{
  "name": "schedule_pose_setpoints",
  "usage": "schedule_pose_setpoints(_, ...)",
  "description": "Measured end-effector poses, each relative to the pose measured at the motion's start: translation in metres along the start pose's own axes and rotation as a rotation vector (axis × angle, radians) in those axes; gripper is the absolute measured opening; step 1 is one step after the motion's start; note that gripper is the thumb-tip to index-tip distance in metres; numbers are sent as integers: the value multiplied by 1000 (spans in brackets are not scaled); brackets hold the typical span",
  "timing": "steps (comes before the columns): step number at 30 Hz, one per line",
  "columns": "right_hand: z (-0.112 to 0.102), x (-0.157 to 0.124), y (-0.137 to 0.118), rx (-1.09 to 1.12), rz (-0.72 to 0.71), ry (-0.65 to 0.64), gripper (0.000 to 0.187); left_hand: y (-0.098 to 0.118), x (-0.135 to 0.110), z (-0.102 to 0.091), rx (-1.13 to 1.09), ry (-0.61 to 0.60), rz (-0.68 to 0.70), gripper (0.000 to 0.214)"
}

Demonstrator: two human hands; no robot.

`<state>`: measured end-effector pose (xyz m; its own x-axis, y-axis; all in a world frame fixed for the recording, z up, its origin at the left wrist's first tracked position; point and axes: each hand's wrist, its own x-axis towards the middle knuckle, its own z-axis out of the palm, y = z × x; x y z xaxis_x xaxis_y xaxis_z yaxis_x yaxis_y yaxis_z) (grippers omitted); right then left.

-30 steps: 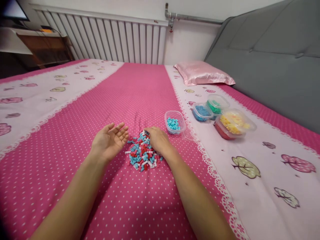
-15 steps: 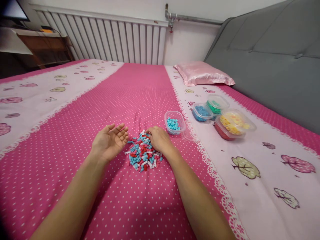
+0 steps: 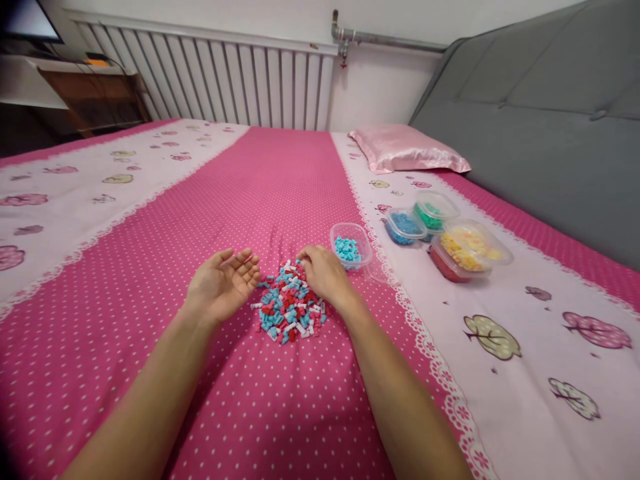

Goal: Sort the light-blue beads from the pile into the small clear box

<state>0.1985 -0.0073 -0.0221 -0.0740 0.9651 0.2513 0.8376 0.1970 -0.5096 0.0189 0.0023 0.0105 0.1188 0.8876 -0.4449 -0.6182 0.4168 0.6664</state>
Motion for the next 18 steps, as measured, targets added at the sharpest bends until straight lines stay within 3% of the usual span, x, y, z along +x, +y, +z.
schedule_pose_setpoints(4,-13,-3,-12,188,-57,108,18,-3,-2,3,-15,-8,-58,25)
schedule_pose_setpoints(9,-32,-14,-38,394,-163,174,16,-12,-3,3,-38,-128,-231,31)
schedule_pose_setpoints(14,-40,-22,-52,412,-234,184,20,-21,-4,4,-103,-248,-355,30)
schedule_pose_setpoints(18,-39,-22,-51,424,-231,197,25,-23,-6,7,-139,-253,-392,30)
